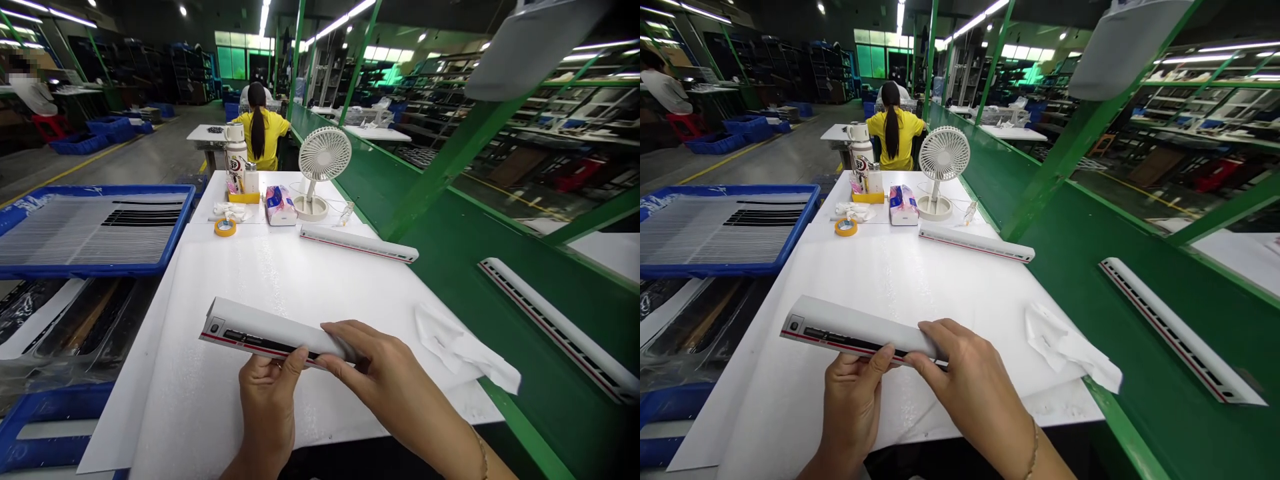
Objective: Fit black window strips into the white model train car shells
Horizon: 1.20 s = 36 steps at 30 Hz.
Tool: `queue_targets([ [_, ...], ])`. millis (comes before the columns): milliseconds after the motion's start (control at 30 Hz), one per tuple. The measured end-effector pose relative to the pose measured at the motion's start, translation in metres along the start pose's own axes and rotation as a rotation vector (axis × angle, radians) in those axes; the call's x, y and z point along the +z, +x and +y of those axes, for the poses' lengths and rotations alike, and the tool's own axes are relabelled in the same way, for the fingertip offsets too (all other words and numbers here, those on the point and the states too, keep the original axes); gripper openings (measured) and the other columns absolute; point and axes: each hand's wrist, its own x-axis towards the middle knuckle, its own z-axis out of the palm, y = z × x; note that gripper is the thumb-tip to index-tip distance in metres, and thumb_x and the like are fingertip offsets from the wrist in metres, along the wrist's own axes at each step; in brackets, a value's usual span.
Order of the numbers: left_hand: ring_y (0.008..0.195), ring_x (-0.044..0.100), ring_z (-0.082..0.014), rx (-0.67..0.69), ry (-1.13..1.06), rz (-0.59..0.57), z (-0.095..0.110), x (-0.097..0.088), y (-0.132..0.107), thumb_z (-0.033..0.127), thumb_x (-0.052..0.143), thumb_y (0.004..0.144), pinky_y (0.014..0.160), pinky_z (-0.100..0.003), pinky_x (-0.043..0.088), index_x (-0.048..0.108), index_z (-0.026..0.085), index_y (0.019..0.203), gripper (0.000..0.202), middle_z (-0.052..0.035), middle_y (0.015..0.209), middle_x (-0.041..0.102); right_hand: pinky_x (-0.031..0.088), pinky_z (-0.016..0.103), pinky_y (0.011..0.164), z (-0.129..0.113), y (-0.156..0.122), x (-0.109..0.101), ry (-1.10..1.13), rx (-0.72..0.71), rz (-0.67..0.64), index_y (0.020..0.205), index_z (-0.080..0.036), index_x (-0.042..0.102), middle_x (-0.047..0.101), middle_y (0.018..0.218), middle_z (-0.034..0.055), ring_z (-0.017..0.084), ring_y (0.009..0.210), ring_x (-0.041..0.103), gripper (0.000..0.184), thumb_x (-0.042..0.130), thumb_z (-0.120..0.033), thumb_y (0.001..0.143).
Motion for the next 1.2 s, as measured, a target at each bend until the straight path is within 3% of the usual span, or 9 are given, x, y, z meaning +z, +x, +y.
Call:
queue_targets([
  [167,0.078,0.068,-0.0173,-0.002,0.017,0.026,0.002,0.0,0.0,0.02,0.077,0.064,0.075,-0.028,0.055,0.072,0.019,0.083,0.02,-0.0019,0.08,0.074,0.055,0.028,0.066,-0.001,-0.004,0.0,0.011,0.028,0.017,0.11,-0.021,0.062,0.067,0.103,0.0052,0.02,0.09,0.064,0.027,0.057,-0.028,0.084],
  [400,0.08,0.068,-0.0225,-0.059,0.013,-0.009,0.005,0.003,0.001,0.024,0.075,0.065,0.077,-0.036,0.054,0.072,0.016,0.085,0.021,-0.0059,0.081,0.074,0.056,0.032,0.068,0.008,-0.004,0.011,-0.086,-0.056,0.087,0.107,-0.022,0.062,0.069,0.102,0.0047,0.022,0.085,0.067,0.025,0.054,-0.033,0.086],
  [567,0.083,0.067,-0.0215,-0.118,-0.017,-0.098,0.001,0.007,-0.001,0.022,0.073,0.068,0.08,-0.036,0.053,0.071,0.016,0.085,0.018,-0.0061,0.082,0.074,0.057,0.033,0.072,0.016,-0.006,0.015,-0.124,-0.075,0.126,0.11,-0.021,0.061,0.068,0.105,0.0057,0.021,0.09,0.066,0.027,0.051,-0.033,0.088],
  [767,0.07,0.067,-0.017,-0.11,0.016,-0.038,-0.01,0.01,0.0,0.024,0.074,0.066,0.07,-0.028,0.054,0.072,0.014,0.073,0.012,-0.0052,0.074,0.074,0.057,0.036,0.073,0.015,-0.005,0.013,-0.146,-0.025,0.045,0.113,-0.022,0.061,0.066,0.109,0.005,0.023,0.092,0.066,0.029,0.052,-0.03,0.087],
  [967,0.073,0.067,-0.0196,-0.065,0.023,-0.044,-0.008,0.007,0.005,0.025,0.073,0.067,0.071,-0.032,0.054,0.07,0.014,0.074,0.013,-0.0053,0.075,0.073,0.054,0.033,0.078,0.019,0.0,-0.001,-0.052,0.001,-0.042,0.113,-0.025,0.06,0.066,0.109,0.002,0.02,0.091,0.065,0.027,0.052,-0.028,0.087],
  [1200,0.077,0.067,-0.0202,-0.095,0.056,-0.022,-0.01,0.003,0.005,0.024,0.074,0.068,0.074,-0.033,0.054,0.07,0.014,0.077,0.014,-0.0056,0.076,0.073,0.054,0.036,0.076,0.023,0.0,0.007,-0.045,0.028,-0.03,0.111,-0.025,0.061,0.066,0.108,0.0029,0.022,0.088,0.065,0.026,0.052,-0.032,0.087],
])
